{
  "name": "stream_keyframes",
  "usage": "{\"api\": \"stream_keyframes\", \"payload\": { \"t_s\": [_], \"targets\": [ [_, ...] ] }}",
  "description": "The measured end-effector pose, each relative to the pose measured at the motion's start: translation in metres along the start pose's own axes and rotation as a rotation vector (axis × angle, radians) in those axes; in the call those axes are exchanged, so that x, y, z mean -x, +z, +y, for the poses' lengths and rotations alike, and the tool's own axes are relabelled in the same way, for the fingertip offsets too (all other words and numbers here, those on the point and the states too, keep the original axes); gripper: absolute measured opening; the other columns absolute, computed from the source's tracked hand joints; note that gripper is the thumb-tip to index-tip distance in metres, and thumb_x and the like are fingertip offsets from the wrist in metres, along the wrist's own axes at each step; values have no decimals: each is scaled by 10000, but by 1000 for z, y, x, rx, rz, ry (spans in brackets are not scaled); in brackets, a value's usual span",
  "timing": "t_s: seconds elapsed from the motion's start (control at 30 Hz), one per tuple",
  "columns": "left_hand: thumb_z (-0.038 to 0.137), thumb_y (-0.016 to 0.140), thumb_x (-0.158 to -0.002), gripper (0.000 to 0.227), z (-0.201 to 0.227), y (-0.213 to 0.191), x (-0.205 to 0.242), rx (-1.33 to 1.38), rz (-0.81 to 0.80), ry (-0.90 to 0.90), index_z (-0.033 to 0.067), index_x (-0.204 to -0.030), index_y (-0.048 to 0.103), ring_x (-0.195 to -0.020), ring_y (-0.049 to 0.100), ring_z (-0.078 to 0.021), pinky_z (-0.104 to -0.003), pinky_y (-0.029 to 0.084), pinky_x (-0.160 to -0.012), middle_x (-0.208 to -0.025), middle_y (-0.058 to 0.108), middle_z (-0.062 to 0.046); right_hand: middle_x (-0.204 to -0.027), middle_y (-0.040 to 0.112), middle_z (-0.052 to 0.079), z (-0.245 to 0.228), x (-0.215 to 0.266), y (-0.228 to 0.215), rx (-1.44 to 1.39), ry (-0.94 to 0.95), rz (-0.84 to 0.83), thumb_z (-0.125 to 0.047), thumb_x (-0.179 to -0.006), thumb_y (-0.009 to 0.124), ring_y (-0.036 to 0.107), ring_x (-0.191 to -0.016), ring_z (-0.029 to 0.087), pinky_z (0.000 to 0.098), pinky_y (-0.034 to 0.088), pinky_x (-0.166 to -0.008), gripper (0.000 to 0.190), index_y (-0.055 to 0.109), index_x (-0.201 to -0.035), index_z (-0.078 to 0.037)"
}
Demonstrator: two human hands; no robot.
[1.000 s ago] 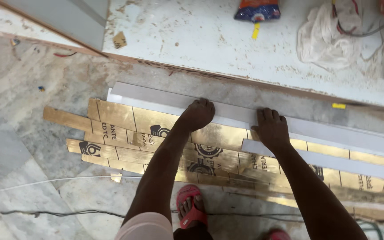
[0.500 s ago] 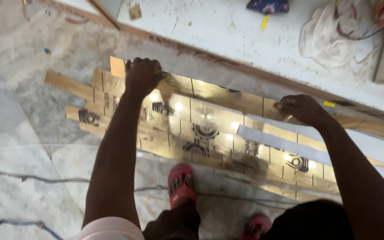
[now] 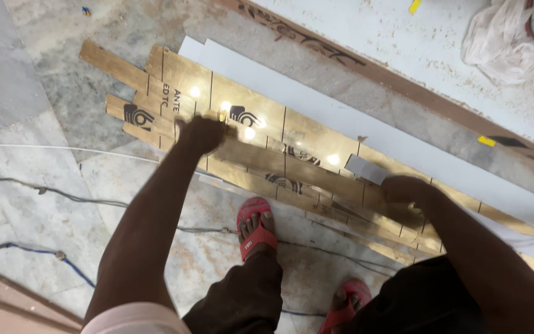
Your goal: The person measures and marks a wooden plank using a pencil and a straight edge, then uses a circular saw to cut the wood along the marked line. The person handles the wood and tools directly, performing the cutting operation in a workshop environment.
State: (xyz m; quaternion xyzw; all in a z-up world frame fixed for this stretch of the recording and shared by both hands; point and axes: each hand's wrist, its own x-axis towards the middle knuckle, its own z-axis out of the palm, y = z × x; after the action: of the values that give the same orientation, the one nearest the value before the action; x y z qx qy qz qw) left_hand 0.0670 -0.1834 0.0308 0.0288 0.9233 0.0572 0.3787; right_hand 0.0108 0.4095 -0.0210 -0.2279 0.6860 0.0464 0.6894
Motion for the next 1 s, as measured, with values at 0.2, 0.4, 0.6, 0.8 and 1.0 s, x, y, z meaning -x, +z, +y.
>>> {"api": "stream_keyframes", "payload": {
  "t_s": [0.2,0.4,0.6,0.8,1.0],
  "targets": [
    [347,651,-963,241,-25,32,57,154,-104,-192,231,-1167,706,-1238,607,-326,-645,480,-995,-1257,704,-51,-1089,760,53,-62,31,22,166,30,127,-271,-901,675,703,-1048,265,454,540,-920,279,730,-1169,-212],
    [301,794,-801,387,-118,84,24,488,484,-394,98,-1113,686,-1096,667,-392,-524,522,-949,-1109,735,-176,-1181,716,15,-37,21,3,57,52,366,-326,-883,683,661,-1110,267,445,536,-950,340,704,-1216,-260],
    [458,751,-944,478,-120,166,5,647,366,-477,10,-1104,715,-1054,700,-389,-464,541,-953,-1080,734,-244,-1104,780,21,13,7,10,50,111,273,-306,-903,692,728,-1039,222,404,567,-953,274,747,-1152,-205],
    [300,639,-889,280,-92,159,-7,827,271,-439,116,-1021,803,-1008,758,-351,-453,581,-914,-1044,787,-165,-1057,791,37,20,6,5,55,115,218,-269,-898,714,734,-990,221,396,567,-928,275,746,-1156,-177],
    [258,660,-994,216,-73,163,-28,864,513,-557,56,-1039,723,-973,692,-377,-465,548,-842,-1015,745,-203,-937,736,67,16,30,-7,-206,146,179,-229,-908,701,696,-852,229,401,548,-844,250,755,-1142,-159]
  ]
}}
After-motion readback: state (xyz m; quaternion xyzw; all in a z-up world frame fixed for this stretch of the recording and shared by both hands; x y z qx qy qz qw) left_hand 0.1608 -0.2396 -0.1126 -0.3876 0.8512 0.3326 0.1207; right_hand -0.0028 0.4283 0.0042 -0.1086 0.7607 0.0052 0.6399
